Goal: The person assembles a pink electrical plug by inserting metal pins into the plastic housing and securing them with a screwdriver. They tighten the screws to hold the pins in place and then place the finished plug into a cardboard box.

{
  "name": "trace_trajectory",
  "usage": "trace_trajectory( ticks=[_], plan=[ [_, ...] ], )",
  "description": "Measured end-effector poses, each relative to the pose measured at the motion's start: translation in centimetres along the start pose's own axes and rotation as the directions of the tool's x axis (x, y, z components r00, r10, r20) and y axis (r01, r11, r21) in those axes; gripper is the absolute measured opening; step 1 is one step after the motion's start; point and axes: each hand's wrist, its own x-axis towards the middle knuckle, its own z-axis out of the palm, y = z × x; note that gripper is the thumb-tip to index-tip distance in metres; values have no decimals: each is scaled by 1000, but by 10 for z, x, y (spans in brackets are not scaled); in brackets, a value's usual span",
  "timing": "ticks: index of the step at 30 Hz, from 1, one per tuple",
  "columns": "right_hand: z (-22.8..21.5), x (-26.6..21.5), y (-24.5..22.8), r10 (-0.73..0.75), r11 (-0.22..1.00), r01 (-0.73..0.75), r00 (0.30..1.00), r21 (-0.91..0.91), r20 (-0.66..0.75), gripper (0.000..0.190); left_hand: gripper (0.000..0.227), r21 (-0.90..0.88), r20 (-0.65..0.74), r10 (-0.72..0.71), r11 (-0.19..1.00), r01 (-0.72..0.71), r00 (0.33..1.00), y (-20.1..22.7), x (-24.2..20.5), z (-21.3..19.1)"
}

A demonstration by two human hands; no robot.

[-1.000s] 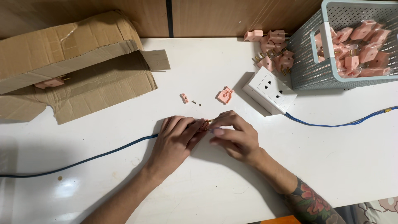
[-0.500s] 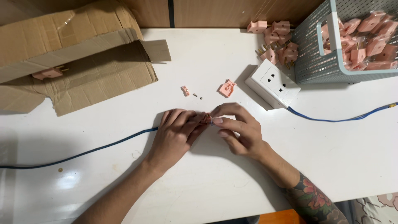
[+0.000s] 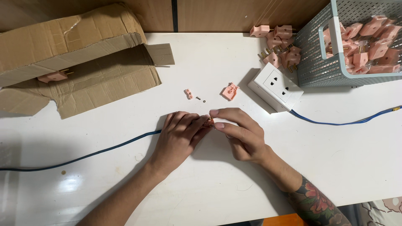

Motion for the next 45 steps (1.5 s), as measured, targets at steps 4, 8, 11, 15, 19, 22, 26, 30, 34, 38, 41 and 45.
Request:
trace_trajectory(
  ticks=[4, 8, 11, 15, 19, 22, 26, 30, 34, 38, 41, 45],
  plan=[
    [-3, -9, 7, -31, 999, 31, 999, 18, -12, 25, 32, -50, 8, -22, 998, 22, 1000, 6, 4, -7],
    [-5, -12, 14, -19, 998, 16, 999, -66, -41, 29, 30, -16, 0, -2, 1000, 2, 1000, 7, 9, -8],
    [-5, 0, 3, 8, 999, -10, 999, -52, -34, 25, 30, -12, -1, -7, 1000, 7, 1000, 10, 10, -11],
    [-10, 2, 3, 31, 999, -32, 999, -41, -19, 26, 28, -35, -15, -9, 999, 8, 1000, 12, 15, -15],
    [-9, -10, 12, -1, 995, -6, 998, -99, -69, 23, 29, -33, -12, 8, 999, -9, 1000, 10, 15, -14],
    [-5, 3, 1, 1, 996, -2, 1000, -90, -5, 30, 28, -36, 11, -8, 999, 8, 1000, 6, 10, -10],
    [-1, -4, 1, -1, 994, 1, 1000, -105, 3, 29, 32, -37, 13, -12, 999, 13, 1000, 5, 3, -5],
    [-3, -12, 0, 121, 993, -120, 986, 15, -113, 19, 24, -23, -22, 6, 1000, -6, 1000, 9, 11, -10],
    [-31, 0, -6, 89, 993, -103, 975, -60, -205, 13, 23, -5, -44, 12, 1000, -13, 999, 3, 6, -4],
    [-55, -1, -2, 121, 889, -201, 970, -412, -213, 27, 22, 21, -23, 29, 999, -29, 999, 3, 4, -4],
    [-50, -1, 1, 198, 733, -291, 956, -615, -216, 23, 28, 28, -2, 24, 999, -24, 1000, 6, 7, -8],
    [-47, -10, 8, 289, 445, -237, 951, -864, -113, 19, 33, 64, 4, 32, 997, -32, 999, 4, 6, -7]
  ],
)
